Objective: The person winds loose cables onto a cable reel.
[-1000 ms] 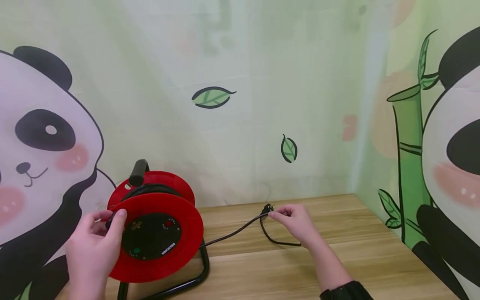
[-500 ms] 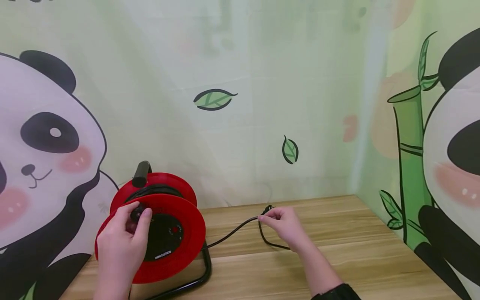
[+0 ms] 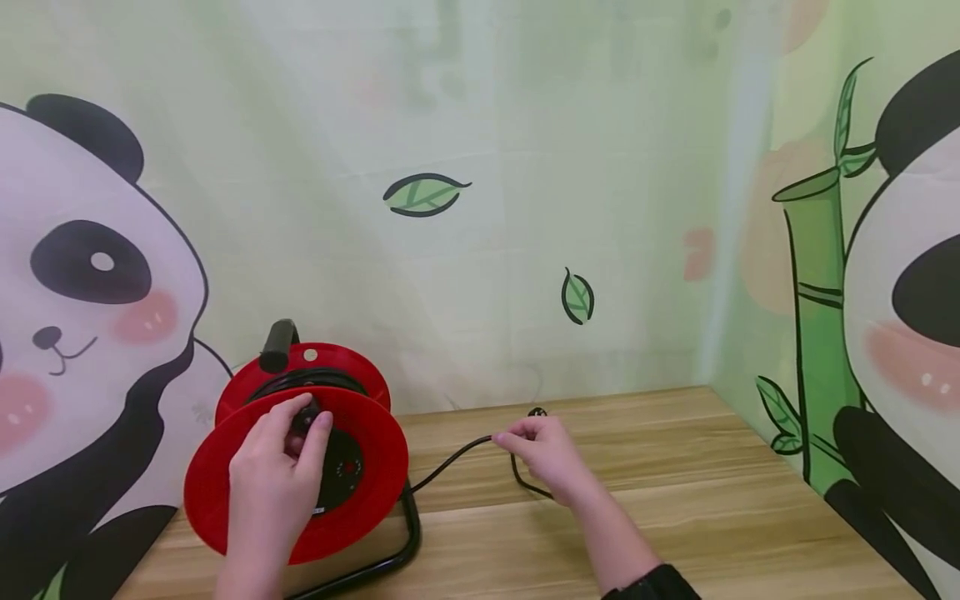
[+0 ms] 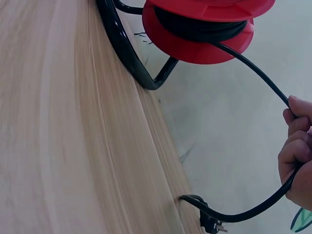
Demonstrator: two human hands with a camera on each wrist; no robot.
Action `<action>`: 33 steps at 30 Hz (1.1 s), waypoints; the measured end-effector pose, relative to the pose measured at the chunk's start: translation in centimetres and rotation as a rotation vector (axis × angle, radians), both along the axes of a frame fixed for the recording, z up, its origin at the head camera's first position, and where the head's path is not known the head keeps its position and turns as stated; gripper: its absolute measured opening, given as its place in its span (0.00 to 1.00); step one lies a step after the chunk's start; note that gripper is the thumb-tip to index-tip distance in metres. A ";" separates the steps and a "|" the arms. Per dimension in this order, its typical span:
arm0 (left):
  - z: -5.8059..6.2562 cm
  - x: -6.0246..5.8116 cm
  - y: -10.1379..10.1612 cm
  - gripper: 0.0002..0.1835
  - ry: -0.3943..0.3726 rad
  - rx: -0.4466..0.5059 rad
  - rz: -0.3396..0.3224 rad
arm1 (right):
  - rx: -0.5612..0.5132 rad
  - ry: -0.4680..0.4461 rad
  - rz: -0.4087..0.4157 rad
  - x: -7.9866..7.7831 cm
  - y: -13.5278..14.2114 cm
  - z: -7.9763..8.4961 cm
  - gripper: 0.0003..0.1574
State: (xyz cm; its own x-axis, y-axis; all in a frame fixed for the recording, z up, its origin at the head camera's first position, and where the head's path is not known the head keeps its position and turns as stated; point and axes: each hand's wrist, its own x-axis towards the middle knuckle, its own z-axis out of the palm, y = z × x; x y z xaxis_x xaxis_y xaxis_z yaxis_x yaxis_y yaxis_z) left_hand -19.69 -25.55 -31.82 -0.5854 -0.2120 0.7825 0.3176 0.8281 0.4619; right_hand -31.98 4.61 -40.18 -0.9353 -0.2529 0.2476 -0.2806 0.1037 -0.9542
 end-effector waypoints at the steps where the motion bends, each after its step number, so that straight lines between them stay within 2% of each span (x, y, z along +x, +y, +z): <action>1: 0.0 0.0 0.1 0.19 -0.002 -0.002 -0.004 | -0.013 -0.010 0.009 0.0 -0.2 0.0 0.13; 10: -0.7 -0.7 1.4 0.18 -0.010 -0.076 -0.062 | -0.144 -0.119 0.111 0.5 -2.4 0.1 0.13; 15: -1.0 -1.1 2.1 0.17 -0.045 -0.101 -0.098 | -0.175 -0.144 0.178 1.0 -3.8 0.3 0.13; 18: -1.2 -1.3 2.3 0.15 -0.073 -0.085 -0.124 | -0.190 -0.163 0.226 1.1 -4.4 0.5 0.14; 25: -1.8 -1.9 2.3 0.09 -0.201 0.010 -0.208 | -0.188 -0.231 0.337 1.2 -5.3 0.6 0.15; 29: -2.3 -2.3 2.7 0.06 -0.280 0.012 -0.247 | -0.174 -0.247 0.376 1.3 -5.9 0.6 0.15; 33: -2.7 -2.7 3.0 0.04 -0.321 0.005 -0.271 | -0.164 -0.261 0.400 1.5 -6.6 0.4 0.14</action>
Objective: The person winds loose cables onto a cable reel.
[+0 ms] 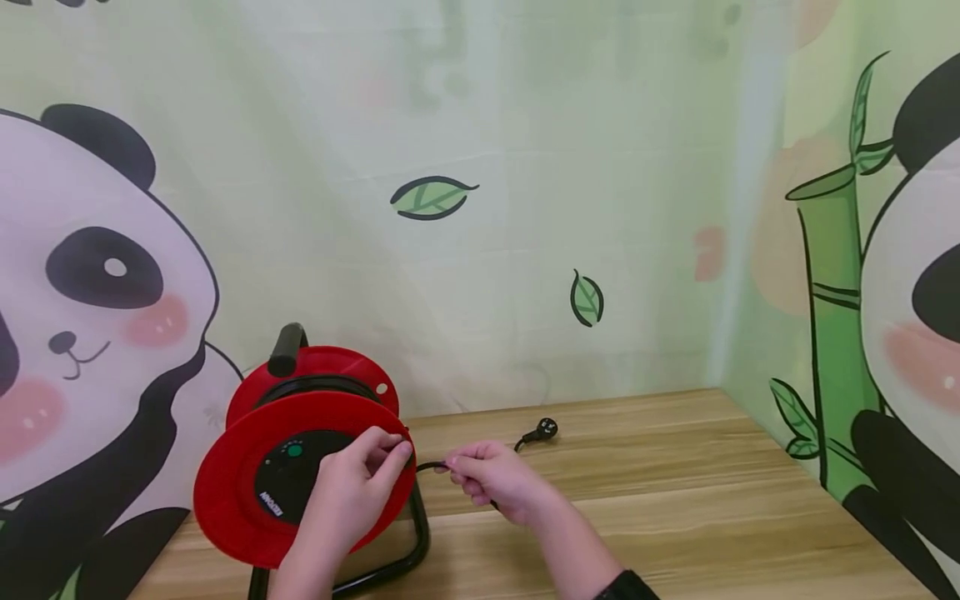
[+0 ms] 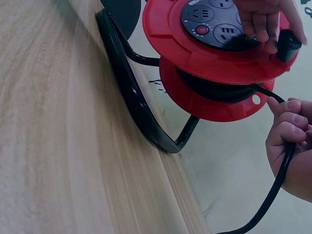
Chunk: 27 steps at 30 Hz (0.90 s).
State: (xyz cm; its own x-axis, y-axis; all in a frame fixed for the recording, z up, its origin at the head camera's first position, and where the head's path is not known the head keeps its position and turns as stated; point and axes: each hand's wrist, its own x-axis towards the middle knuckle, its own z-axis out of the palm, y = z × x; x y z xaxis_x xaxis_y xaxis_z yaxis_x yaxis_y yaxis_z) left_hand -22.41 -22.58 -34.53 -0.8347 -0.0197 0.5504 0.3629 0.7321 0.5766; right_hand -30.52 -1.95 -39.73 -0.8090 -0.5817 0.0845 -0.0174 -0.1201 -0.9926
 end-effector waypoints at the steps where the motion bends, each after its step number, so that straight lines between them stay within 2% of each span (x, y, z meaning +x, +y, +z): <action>1: -0.1 -0.1 0.1 0.04 -0.007 0.003 -0.002 | 0.001 -0.004 0.003 0.0 -0.1 -0.1 0.14; 8: -0.3 -0.2 0.2 0.05 -0.006 -0.004 0.009 | 0.004 0.001 -0.012 0.2 -0.3 -0.3 0.14; 13: -0.3 -0.1 0.3 0.06 -0.017 -0.020 0.017 | 0.072 0.055 -0.021 0.2 0.3 -0.1 0.14; 19: -0.1 0.0 0.4 0.05 -0.025 -0.025 0.016 | 0.230 0.155 -0.059 0.0 1.6 0.2 0.10; 22: 0.0 0.1 0.5 0.05 -0.034 -0.023 0.016 | 0.307 0.249 -0.095 -0.2 2.5 0.3 0.08; 27: 0.0 0.1 0.4 0.05 -0.044 -0.026 0.018 | 0.405 0.408 -0.155 -0.6 4.5 0.8 0.14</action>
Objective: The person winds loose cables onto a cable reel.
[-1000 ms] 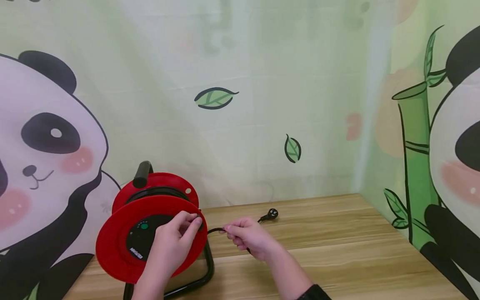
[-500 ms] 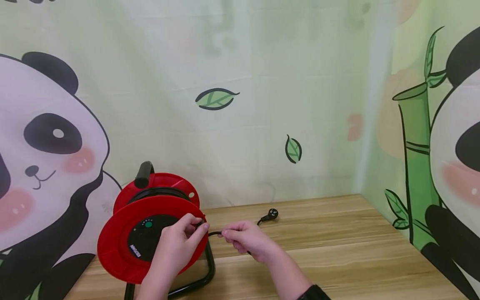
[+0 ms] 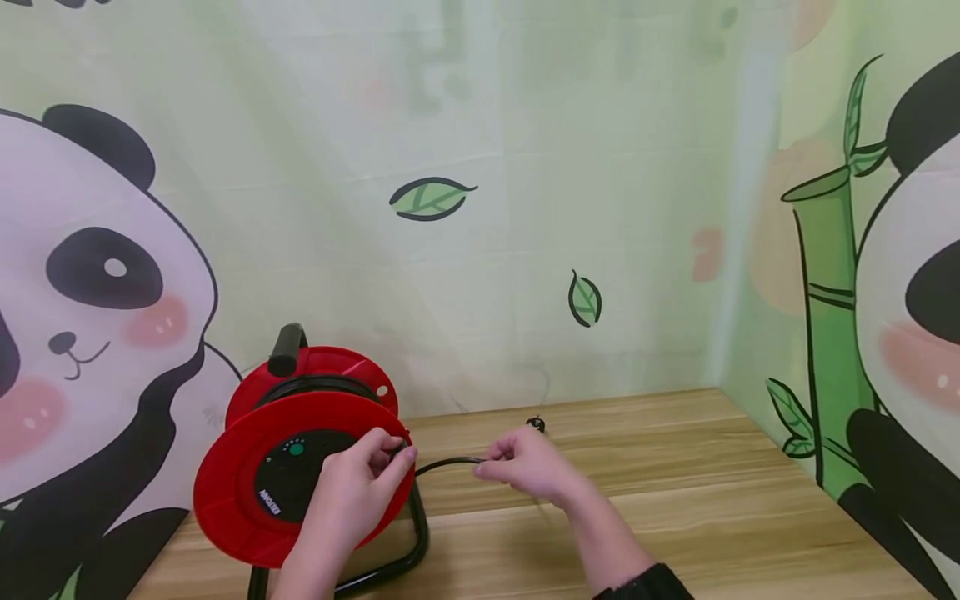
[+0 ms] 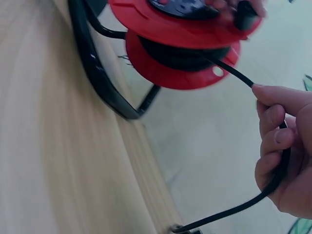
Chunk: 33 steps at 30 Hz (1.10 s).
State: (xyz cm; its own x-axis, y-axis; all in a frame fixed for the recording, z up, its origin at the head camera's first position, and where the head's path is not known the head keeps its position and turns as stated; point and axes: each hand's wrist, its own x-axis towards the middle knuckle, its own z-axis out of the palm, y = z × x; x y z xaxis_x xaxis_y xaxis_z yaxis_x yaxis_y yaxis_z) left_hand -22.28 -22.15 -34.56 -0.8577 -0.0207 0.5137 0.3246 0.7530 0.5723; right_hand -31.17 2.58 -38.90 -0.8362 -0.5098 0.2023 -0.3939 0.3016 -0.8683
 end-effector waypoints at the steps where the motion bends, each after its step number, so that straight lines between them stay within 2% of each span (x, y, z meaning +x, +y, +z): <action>1: 0.0 0.0 0.0 0.05 -0.002 -0.001 0.001 | 0.009 0.008 -0.008 -0.1 0.5 0.1 0.15; 9: 0.0 0.1 0.0 0.05 -0.016 0.002 0.006 | 0.000 0.069 -0.094 -1.0 4.6 0.7 0.19; 16: -0.1 0.2 0.1 0.05 -0.017 0.005 0.003 | 0.021 0.102 -0.138 -1.9 7.4 0.2 0.08; 19: -0.2 0.1 0.2 0.05 -0.014 0.005 0.002 | 0.031 0.130 -0.200 -2.3 8.7 0.2 0.09; 25: -0.1 0.0 0.4 0.05 -0.041 -0.005 0.009 | 0.067 0.182 -0.377 -2.6 12.4 0.3 0.11; 29: 0.0 0.1 0.4 0.06 -0.087 -0.016 0.015 | 0.083 0.202 -0.434 -2.5 15.5 0.3 0.13; 33: 0.0 0.1 0.4 0.06 -0.101 -0.022 0.013 | 0.096 0.192 -0.472 -2.3 18.1 0.3 0.18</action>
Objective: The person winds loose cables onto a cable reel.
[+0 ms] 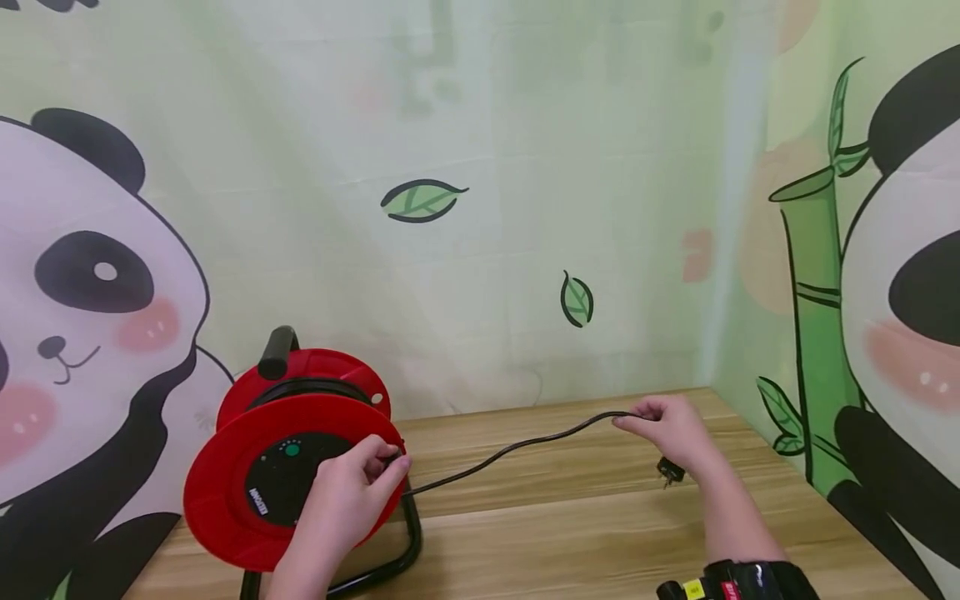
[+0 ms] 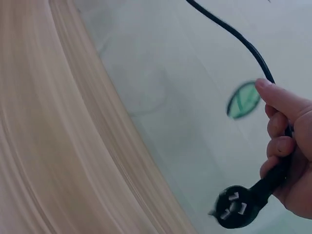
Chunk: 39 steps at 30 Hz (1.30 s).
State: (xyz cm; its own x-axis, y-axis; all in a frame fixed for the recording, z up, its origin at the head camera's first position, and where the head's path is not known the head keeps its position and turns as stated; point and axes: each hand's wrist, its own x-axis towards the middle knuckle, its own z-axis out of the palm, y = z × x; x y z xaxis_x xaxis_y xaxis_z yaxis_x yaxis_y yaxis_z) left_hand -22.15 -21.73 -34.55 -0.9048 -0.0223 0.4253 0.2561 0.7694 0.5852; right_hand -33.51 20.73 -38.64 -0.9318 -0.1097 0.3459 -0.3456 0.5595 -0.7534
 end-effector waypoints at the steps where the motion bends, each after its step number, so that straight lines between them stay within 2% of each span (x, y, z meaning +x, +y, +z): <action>1: 0.0 0.0 0.0 0.06 0.001 -0.002 0.001 | 0.000 -0.003 -0.008 0.0 0.5 -0.1 0.19; 7: -0.1 -0.1 0.1 0.06 -0.001 -0.004 -0.002 | -0.001 -0.012 -0.031 0.0 2.0 -0.4 0.21; 18: -0.3 -0.3 0.2 0.05 -0.005 -0.006 -0.005 | 0.009 -0.014 -0.037 0.0 1.3 -0.4 0.22; 25: -0.7 -0.5 0.5 0.06 0.025 -0.047 0.027 | -0.027 -0.030 -0.014 -0.1 0.6 -0.6 0.20; 34: -0.8 -0.7 0.1 0.16 -0.171 -0.075 0.050 | -0.096 -0.081 0.037 0.0 -0.9 -0.5 0.20; 39: -1.2 -0.8 -0.2 0.21 -0.250 -0.108 0.015 | -0.123 -0.119 0.047 0.1 -1.7 -0.5 0.17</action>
State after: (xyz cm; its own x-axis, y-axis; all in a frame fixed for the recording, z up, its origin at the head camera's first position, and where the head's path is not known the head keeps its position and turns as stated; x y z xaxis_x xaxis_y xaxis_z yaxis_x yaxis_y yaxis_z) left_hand -22.98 -21.97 -35.75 -0.9819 -0.0035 0.1894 0.1018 0.8334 0.5433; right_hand -33.43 19.00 -39.12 -0.9620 -0.1176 0.2466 -0.2730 0.4462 -0.8523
